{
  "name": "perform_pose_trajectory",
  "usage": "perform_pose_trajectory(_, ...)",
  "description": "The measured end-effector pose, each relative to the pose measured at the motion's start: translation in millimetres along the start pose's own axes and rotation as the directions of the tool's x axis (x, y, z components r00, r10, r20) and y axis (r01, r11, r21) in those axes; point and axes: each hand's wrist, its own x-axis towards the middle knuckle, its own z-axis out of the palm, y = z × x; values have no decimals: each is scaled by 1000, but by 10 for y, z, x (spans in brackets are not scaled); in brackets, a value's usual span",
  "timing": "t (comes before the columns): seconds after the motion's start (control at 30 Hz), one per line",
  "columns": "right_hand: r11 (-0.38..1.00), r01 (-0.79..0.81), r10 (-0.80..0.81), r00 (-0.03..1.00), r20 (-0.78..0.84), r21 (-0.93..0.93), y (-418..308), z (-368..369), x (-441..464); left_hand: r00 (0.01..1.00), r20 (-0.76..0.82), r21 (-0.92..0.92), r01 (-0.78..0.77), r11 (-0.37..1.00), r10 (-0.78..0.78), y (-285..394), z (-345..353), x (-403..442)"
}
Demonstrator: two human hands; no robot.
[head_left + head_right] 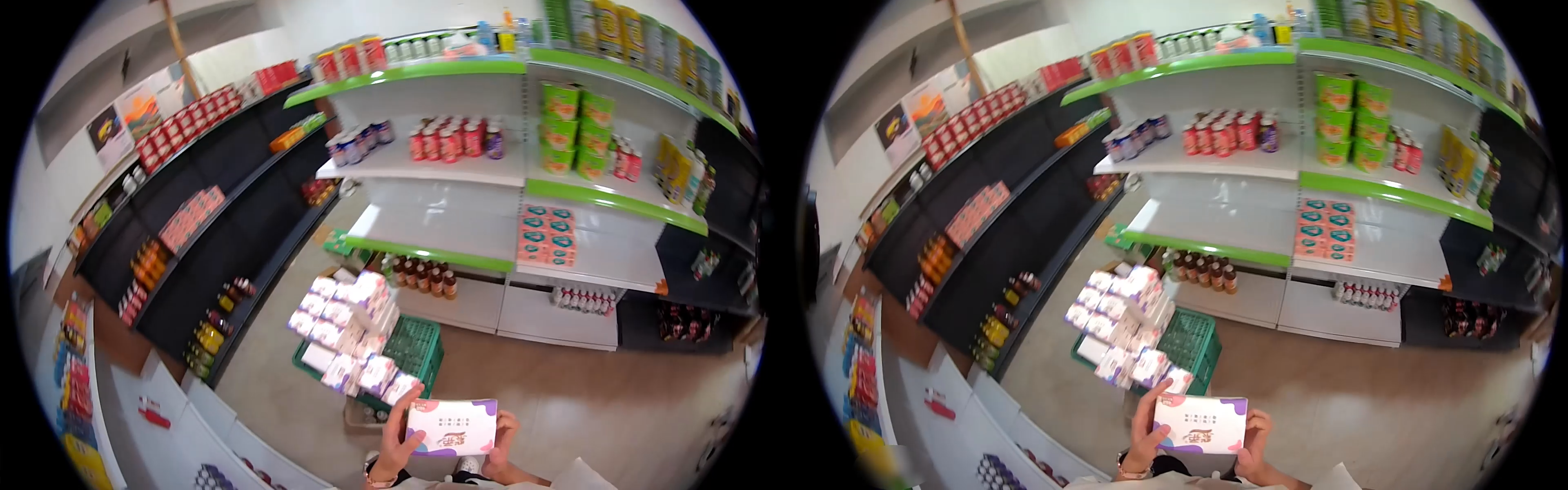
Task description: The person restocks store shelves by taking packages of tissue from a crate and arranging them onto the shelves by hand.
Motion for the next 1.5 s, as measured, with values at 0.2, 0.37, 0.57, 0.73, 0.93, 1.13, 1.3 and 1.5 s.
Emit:
perform_pose_trajectory(0.2,983,-177,161,952,261,40,148,921,-180,969,-243,20,-33,999,37,192,-891,-655)
perform_pose_trajectory(0.37,966,-253,218,916,337,62,372,2084,-505,928,-363,33,-75,997,82,608,-1905,-1089)
perform_pose_trajectory(0.57,920,-372,237,779,581,122,620,3575,-686,771,-622,108,-82,991,132,971,-3167,-1668)
perform_pose_trajectory(0.73,881,-470,270,587,764,50,770,4536,-735,633,-735,206,-130,970,241,1282,-3941,-1997)
perform_pose_trajectory(0.93,716,-695,420,503,755,66,933,5248,-973,592,-773,113,-224,968,227,1367,-4618,-2268)
perform_pose_trajectory(1.13,617,-773,587,324,742,-150,1315,5557,-961,544,-820,122,-140,983,179,1282,-4852,-2332)
perform_pose_trajectory(1.3,593,-778,567,220,794,-208,1897,6369,-1059,385,-890,261,-7,965,243,1279,-5495,-2313)
perform_pose_trajectory(1.5,738,-667,414,333,847,-99,2558,7600,-566,337,-863,380,-61,923,378,1387,-6744,-1773)
